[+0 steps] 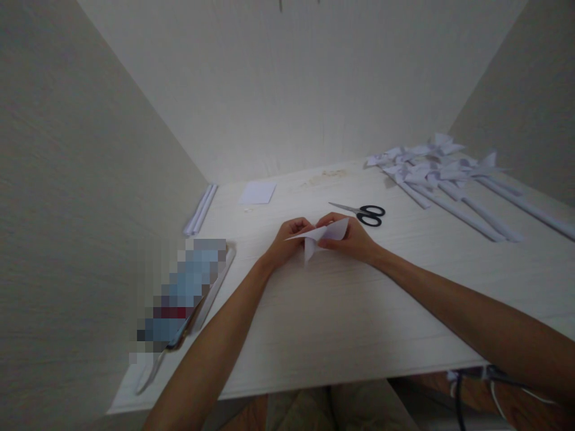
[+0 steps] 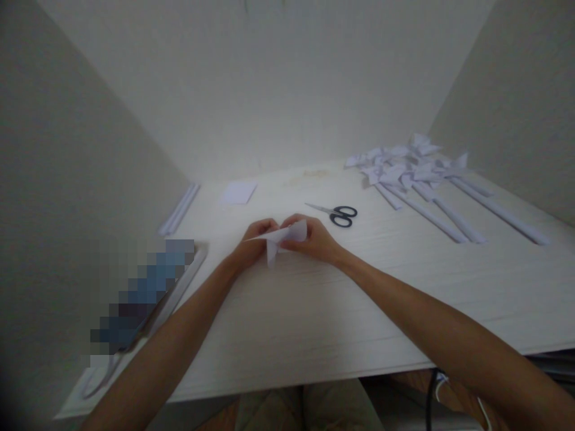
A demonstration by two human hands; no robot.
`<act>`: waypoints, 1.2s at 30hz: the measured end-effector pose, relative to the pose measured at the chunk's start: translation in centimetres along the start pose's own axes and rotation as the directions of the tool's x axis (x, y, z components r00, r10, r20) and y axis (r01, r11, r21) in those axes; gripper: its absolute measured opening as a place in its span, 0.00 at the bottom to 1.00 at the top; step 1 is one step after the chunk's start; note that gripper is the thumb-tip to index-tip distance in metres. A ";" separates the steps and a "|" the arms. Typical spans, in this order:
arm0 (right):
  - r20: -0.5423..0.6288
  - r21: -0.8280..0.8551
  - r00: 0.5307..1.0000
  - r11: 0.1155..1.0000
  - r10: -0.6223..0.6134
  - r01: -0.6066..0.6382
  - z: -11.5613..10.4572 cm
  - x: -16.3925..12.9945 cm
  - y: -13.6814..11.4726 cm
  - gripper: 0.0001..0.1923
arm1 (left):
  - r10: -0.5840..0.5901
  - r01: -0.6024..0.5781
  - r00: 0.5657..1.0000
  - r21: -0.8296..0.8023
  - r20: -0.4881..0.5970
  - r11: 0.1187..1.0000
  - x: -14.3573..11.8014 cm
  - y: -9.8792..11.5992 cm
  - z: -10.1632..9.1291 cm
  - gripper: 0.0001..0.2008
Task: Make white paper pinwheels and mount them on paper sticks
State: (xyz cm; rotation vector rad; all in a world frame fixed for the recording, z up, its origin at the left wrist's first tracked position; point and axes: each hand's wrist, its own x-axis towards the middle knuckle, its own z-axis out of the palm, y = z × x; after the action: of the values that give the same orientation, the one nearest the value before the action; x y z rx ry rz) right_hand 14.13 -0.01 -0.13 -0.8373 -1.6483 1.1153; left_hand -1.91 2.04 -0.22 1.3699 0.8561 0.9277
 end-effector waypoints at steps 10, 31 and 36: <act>-0.096 0.142 0.993 0.988 0.068 -0.054 -0.2 0.3 0.0 0.13 | -0.060 0.032 0.984 -0.165 -0.165 0.986 0.6 0.0 0.1 0.13; -0.230 0.499 0.948 0.863 0.220 -0.080 -0.3 1.1 1.5 0.10 | -0.092 0.261 0.965 0.947 -0.248 0.186 2.1 9.5 -13.2 0.05; -0.202 0.460 0.959 0.884 0.199 -0.086 -0.3 1.0 1.4 0.10 | -0.023 0.416 0.905 0.893 -0.426 -0.171 2.5 9.6 -20.1 0.01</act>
State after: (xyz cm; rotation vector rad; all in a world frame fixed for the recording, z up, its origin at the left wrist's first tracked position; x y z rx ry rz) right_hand 14.09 1.45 -1.06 -0.7635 -1.0758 1.3685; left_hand -19.60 12.41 8.80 2.2594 2.2981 -0.1586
